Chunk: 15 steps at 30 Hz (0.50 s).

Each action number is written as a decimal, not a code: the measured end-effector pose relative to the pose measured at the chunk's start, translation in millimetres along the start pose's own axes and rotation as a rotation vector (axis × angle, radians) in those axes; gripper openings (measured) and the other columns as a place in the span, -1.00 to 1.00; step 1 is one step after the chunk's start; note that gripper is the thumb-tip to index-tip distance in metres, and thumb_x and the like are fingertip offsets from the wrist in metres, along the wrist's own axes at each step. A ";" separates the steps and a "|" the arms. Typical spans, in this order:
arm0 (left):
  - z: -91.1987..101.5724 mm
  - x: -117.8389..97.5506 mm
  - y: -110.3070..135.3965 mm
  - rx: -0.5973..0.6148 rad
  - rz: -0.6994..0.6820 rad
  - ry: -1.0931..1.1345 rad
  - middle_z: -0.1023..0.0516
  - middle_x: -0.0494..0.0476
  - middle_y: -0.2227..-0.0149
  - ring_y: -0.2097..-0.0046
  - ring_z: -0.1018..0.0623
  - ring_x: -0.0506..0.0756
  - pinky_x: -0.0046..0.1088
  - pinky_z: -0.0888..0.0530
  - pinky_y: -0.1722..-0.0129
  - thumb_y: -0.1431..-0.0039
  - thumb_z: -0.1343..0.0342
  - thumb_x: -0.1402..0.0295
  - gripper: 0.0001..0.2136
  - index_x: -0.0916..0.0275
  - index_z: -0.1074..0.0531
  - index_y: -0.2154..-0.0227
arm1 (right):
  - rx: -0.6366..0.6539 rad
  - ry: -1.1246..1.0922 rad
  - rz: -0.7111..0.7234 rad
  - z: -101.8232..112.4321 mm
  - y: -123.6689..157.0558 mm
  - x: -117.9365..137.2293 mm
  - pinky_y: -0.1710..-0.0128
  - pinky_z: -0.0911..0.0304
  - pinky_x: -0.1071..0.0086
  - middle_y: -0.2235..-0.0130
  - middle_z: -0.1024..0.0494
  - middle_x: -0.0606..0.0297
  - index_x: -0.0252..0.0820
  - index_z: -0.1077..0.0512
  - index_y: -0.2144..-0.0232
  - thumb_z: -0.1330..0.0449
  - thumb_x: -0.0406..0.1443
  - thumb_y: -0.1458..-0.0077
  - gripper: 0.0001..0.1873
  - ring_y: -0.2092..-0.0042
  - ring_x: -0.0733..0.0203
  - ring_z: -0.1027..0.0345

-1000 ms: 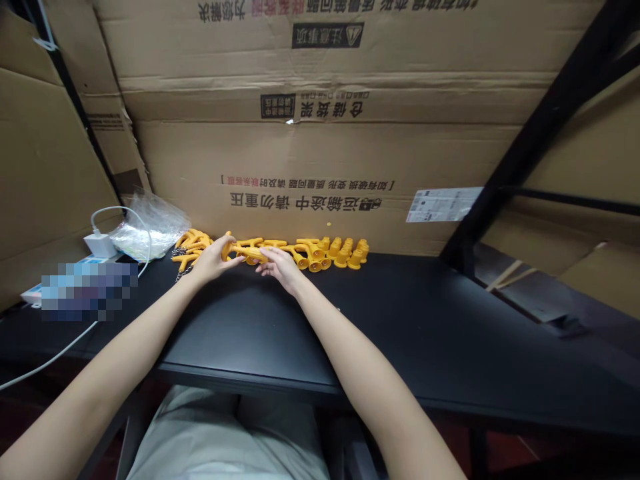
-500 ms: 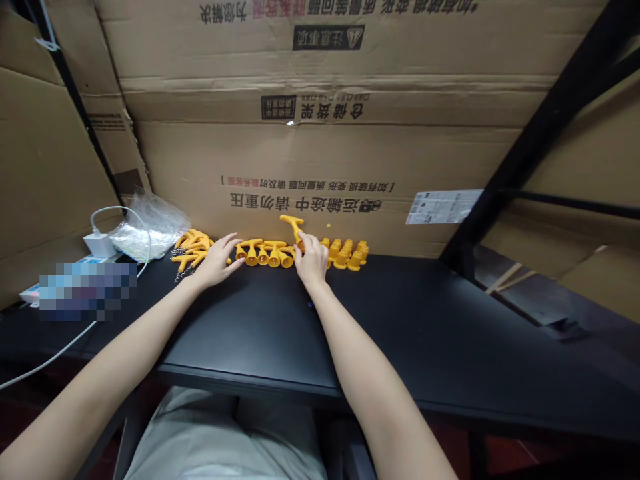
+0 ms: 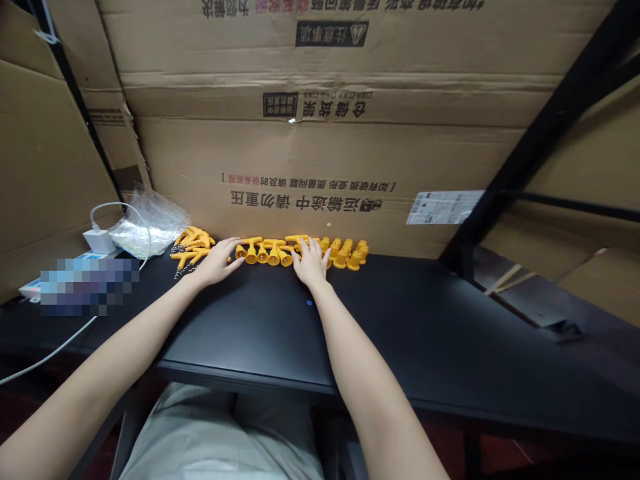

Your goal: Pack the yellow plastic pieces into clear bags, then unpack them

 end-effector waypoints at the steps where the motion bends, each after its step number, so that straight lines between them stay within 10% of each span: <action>1: -0.2 -0.1 0.0 0.004 -0.002 -0.002 -0.34 0.32 -0.12 -0.17 -0.31 0.21 -0.14 -0.31 -0.11 -0.21 0.01 0.23 -0.62 0.25 -0.26 -0.05 | 0.001 -0.003 -0.008 0.5 -0.8 0.0 -0.20 0.24 -0.17 -0.25 -0.18 0.00 -0.18 -0.25 -0.14 0.04 -0.14 -0.18 -0.49 -0.27 -0.07 0.05; 10: 0.4 0.1 -0.8 0.032 -0.009 0.018 -0.40 0.30 -0.06 -0.12 -0.36 0.20 -0.14 -0.35 -0.06 -0.20 0.01 0.26 -0.64 0.22 -0.26 -0.04 | -0.390 -0.097 -0.229 27.4 -9.9 -51.3 -0.10 0.00 -0.04 -0.14 -0.29 -0.01 -0.22 -0.41 0.04 0.08 -0.22 -0.14 -0.57 -0.17 -0.06 -0.07; 15: -0.6 -1.6 -1.0 0.051 -0.015 0.014 -0.44 0.25 0.00 -0.05 -0.42 0.17 -0.19 -0.35 -0.04 -0.20 0.02 0.26 -0.70 0.21 -0.32 0.03 | -0.244 -0.060 -0.346 1.3 -10.2 -97.6 0.05 -0.17 0.01 0.03 -0.40 -0.02 -0.22 -0.51 0.23 0.06 -0.24 -0.05 -0.61 -0.01 -0.07 -0.22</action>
Point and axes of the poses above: each hand's wrist, its own y-axis away from the middle knuckle, its own z-axis out of the back of the hand, x = y × z, the point moved 3 cm from there along -y, towards the middle knuckle
